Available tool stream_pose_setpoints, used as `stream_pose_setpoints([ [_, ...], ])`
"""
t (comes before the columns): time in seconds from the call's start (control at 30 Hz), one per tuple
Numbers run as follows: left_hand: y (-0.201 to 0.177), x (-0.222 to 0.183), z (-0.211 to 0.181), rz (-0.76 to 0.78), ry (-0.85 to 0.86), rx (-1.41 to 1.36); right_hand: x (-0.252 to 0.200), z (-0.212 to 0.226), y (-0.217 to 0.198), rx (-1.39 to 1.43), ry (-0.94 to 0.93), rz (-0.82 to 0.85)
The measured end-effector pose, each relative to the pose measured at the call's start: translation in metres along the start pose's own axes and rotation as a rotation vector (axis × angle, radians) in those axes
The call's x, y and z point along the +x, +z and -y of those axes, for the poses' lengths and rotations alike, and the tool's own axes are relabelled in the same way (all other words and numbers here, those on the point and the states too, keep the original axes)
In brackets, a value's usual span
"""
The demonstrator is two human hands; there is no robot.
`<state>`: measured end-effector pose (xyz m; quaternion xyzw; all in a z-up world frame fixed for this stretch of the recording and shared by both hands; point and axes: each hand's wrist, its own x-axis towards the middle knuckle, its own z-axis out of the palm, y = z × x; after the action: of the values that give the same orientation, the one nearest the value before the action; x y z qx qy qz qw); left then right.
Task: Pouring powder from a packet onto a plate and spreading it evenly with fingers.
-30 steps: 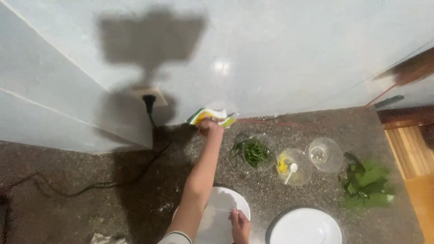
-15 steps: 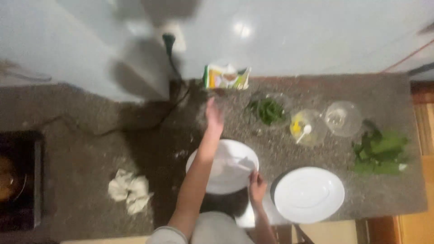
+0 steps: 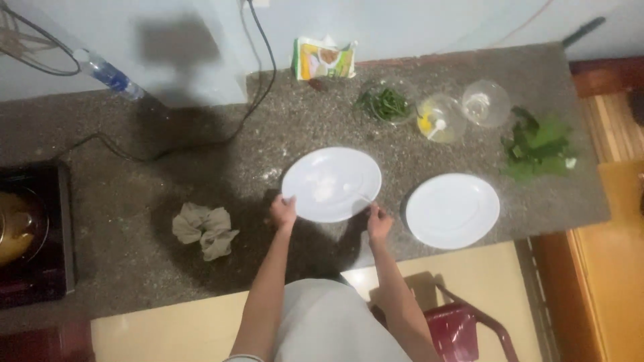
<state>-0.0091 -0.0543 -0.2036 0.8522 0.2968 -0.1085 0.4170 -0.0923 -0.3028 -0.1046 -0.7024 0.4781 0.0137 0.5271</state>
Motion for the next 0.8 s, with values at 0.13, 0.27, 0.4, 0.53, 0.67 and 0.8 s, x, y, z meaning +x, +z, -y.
stream_pose_setpoints([
  [0.13, -0.007, -0.026, 0.004, 0.115, -0.047, -0.186, -0.048, 0.009, -0.009, -0.118, -0.024, 0.025],
  [0.27, -0.056, -0.089, -0.003, 0.224, -0.200, -0.535, -0.073, -0.012, -0.018, -0.276, -0.111, 0.109],
  [0.4, -0.089, -0.124, 0.021, 0.213, -0.344, -0.772, -0.125, 0.016, -0.031, -0.623, -0.260, 0.161],
  [0.53, -0.120, -0.131, 0.063, 0.073, -0.383, -0.757, -0.151, 0.034, -0.024, -0.648, -0.314, 0.247],
  [0.67, -0.186, -0.148, 0.103, -0.196, -0.475, -0.896, -0.155, 0.025, 0.018, -0.311, -0.439, 0.273],
  [0.8, -0.280, -0.201, 0.106, -0.440, -0.246, -1.196, -0.157, -0.013, 0.147, -0.468, -0.993, 0.427],
])
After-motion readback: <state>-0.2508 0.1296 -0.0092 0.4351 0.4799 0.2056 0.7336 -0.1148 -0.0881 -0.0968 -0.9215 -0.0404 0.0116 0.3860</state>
